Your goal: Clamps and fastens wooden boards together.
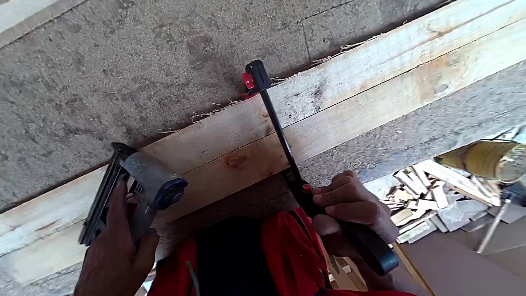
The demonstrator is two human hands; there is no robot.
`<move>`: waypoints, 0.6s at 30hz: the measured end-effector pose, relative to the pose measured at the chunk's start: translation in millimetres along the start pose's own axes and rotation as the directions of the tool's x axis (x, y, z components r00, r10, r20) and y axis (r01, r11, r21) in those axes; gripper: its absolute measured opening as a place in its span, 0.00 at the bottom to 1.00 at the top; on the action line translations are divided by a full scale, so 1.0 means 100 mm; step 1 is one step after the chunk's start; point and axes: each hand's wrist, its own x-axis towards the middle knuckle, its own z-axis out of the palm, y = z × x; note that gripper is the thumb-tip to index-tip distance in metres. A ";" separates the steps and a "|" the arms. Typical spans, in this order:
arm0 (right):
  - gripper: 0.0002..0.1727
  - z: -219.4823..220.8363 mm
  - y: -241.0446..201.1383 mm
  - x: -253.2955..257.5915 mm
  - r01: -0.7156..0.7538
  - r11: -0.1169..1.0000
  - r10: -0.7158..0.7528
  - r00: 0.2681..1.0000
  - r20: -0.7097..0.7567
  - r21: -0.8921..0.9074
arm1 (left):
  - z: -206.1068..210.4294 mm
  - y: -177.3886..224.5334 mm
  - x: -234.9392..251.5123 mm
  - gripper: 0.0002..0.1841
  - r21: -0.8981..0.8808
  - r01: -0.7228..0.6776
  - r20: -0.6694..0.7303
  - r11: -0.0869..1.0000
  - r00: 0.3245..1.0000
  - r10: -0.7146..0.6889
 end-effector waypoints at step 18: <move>0.15 0.04 0.10 -0.18 -0.038 0.999 0.038 0.999 -0.039 -0.012 | -0.45 1.03 0.93 0.19 -0.178 -0.450 0.317 0.875 0.816 0.484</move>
